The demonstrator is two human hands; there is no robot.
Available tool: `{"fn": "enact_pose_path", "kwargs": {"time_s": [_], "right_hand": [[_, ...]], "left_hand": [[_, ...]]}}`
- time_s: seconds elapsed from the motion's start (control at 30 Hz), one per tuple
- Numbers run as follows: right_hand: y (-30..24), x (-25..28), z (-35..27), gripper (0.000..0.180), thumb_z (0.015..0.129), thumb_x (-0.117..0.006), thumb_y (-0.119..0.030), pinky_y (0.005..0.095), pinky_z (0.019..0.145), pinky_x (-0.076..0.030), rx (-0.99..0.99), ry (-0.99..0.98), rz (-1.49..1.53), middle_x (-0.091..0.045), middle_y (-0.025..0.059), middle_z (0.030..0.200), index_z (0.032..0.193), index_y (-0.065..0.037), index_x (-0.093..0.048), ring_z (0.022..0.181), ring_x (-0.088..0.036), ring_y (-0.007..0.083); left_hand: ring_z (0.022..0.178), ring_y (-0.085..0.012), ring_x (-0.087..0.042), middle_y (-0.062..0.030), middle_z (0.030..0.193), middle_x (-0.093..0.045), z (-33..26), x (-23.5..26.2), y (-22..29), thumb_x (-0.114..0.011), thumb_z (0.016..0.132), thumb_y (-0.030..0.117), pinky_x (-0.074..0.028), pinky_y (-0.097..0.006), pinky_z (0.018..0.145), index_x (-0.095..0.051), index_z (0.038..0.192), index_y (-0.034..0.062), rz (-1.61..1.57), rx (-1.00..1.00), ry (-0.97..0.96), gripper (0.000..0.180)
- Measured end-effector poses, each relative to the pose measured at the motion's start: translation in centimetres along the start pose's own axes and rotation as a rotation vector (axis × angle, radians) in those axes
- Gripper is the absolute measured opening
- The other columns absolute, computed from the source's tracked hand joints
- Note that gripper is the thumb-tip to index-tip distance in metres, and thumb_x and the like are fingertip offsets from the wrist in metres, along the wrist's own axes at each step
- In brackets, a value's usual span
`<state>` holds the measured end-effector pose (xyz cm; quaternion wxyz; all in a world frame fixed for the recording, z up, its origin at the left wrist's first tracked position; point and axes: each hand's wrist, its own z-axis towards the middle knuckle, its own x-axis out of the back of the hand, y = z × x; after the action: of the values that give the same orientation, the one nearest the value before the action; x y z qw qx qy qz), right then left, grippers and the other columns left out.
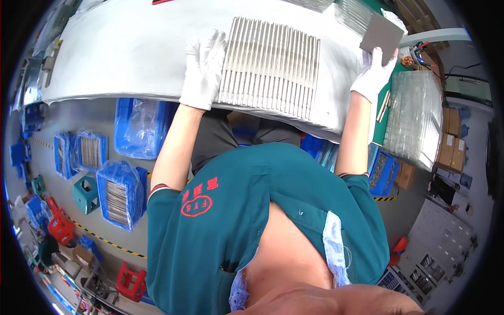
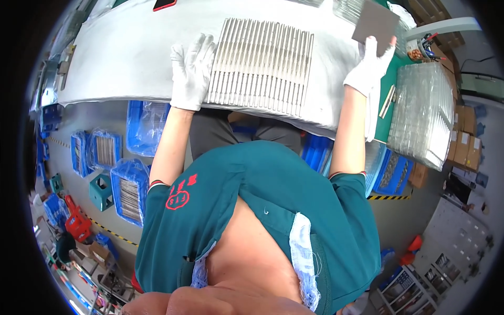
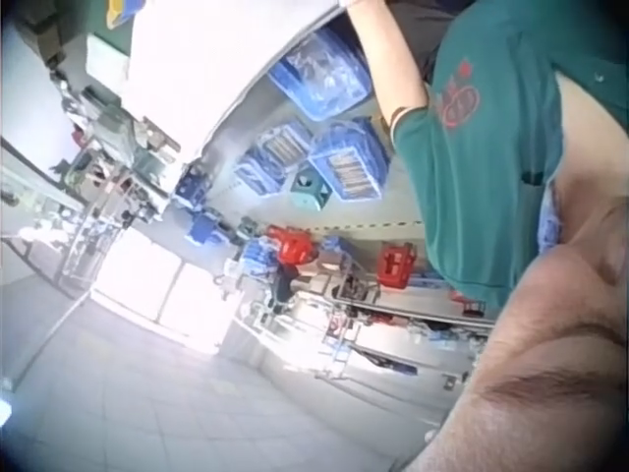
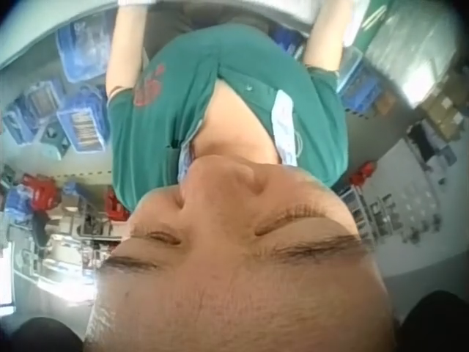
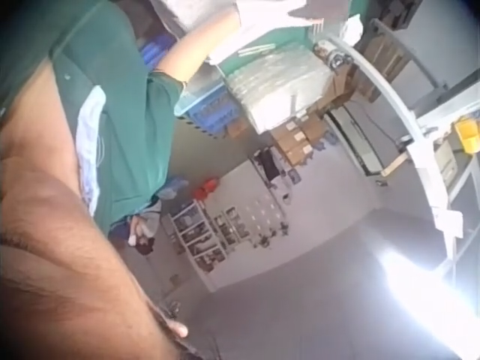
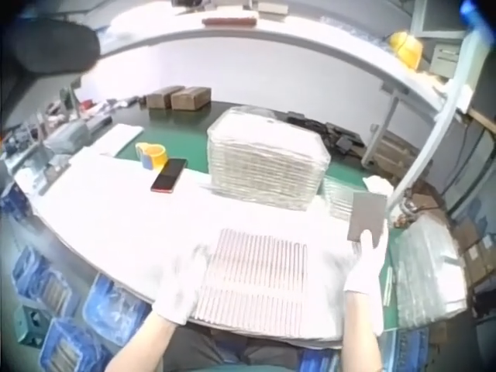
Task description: Polishing a set of thin metal rods using a sanding block on a workbench.
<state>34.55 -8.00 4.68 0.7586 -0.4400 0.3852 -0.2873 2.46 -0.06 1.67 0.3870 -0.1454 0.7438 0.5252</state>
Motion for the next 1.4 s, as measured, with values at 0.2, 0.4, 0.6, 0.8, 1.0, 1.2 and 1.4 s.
{"fn": "enact_pose_path", "kwargs": {"time_s": [0.2,0.4,0.6,0.8,1.0,1.2,1.4], "right_hand": [[3.4,1.7,0.0,0.069,0.091,-0.064,-0.013,0.0390,0.104,-0.043,-0.076,0.088,-0.020,-0.041,0.0158,0.145,0.150,-0.003,-0.028,0.127,-0.048,0.0281],[2.4,-0.1,-0.9,0.062,0.089,-0.067,-0.009,0.0328,0.106,-0.041,0.106,-0.033,-0.348,-0.049,0.0157,0.137,0.144,0.001,-0.039,0.123,-0.050,0.0216],[2.7,-0.3,-1.2,0.061,0.089,-0.066,-0.007,0.0328,0.104,-0.042,0.114,-0.061,-0.423,-0.050,0.0145,0.136,0.143,0.003,-0.039,0.122,-0.051,0.0214],[4.3,1.7,0.2,0.062,0.090,-0.063,-0.004,0.0395,0.103,-0.045,0.064,-0.071,-0.309,-0.048,0.0140,0.136,0.146,-0.002,-0.035,0.120,-0.052,0.0248],[3.8,0.9,-0.3,0.059,0.091,-0.064,-0.016,0.0322,0.106,-0.037,-0.036,-0.014,-0.087,-0.048,0.0143,0.136,0.143,-0.002,-0.040,0.122,-0.049,0.0214],[3.9,0.8,-0.1,0.059,0.091,-0.065,-0.015,0.0312,0.105,-0.038,0.029,-0.042,-0.211,-0.050,0.0139,0.134,0.143,-0.002,-0.041,0.122,-0.049,0.0208],[4.2,1.2,-0.1,0.058,0.091,-0.065,-0.014,0.0316,0.106,-0.037,0.047,-0.048,-0.174,-0.050,0.0140,0.134,0.142,-0.002,-0.041,0.122,-0.049,0.0206]], "left_hand": [[0.143,-0.0299,-0.028,-0.0206,0.154,-0.029,0.6,-0.1,-0.3,-0.035,0.102,0.053,-0.024,-0.037,0.120,-0.027,0.148,-0.0045,0.259,-0.027,0.005,0.074],[0.132,-0.0302,-0.046,-0.0141,0.143,-0.049,6.1,-0.6,-0.1,-0.048,0.098,0.040,-0.034,-0.041,0.111,-0.051,0.137,0.0048,1.813,-0.611,-0.288,0.052],[0.134,-0.0301,-0.042,-0.0133,0.146,-0.044,9.1,-3.3,-2.9,-0.045,0.097,0.046,-0.030,-0.044,0.112,-0.046,0.143,0.0148,2.181,-0.818,-0.549,0.055],[0.137,-0.0275,-0.038,-0.0111,0.146,-0.044,9.6,-1.6,-1.7,-0.044,0.097,0.042,-0.023,-0.053,0.111,-0.045,0.144,0.0194,2.312,-0.864,-0.677,0.051],[0.139,-0.0282,-0.036,-0.0101,0.150,-0.040,9.1,0.6,1.3,-0.043,0.098,0.037,-0.027,-0.052,0.108,-0.044,0.144,0.0203,2.451,-0.878,-0.513,0.049],[0.136,-0.0247,-0.039,-0.0082,0.146,-0.044,9.7,-1.2,-1.3,-0.041,0.098,0.047,-0.027,-0.053,0.109,-0.046,0.143,0.0199,2.416,-0.947,-0.642,0.053],[0.139,-0.0293,-0.035,-0.0119,0.149,-0.041,9.7,-2.1,-3.6,-0.042,0.098,0.042,-0.029,-0.050,0.110,-0.039,0.147,0.0188,2.214,-0.867,-0.626,0.054]]}}
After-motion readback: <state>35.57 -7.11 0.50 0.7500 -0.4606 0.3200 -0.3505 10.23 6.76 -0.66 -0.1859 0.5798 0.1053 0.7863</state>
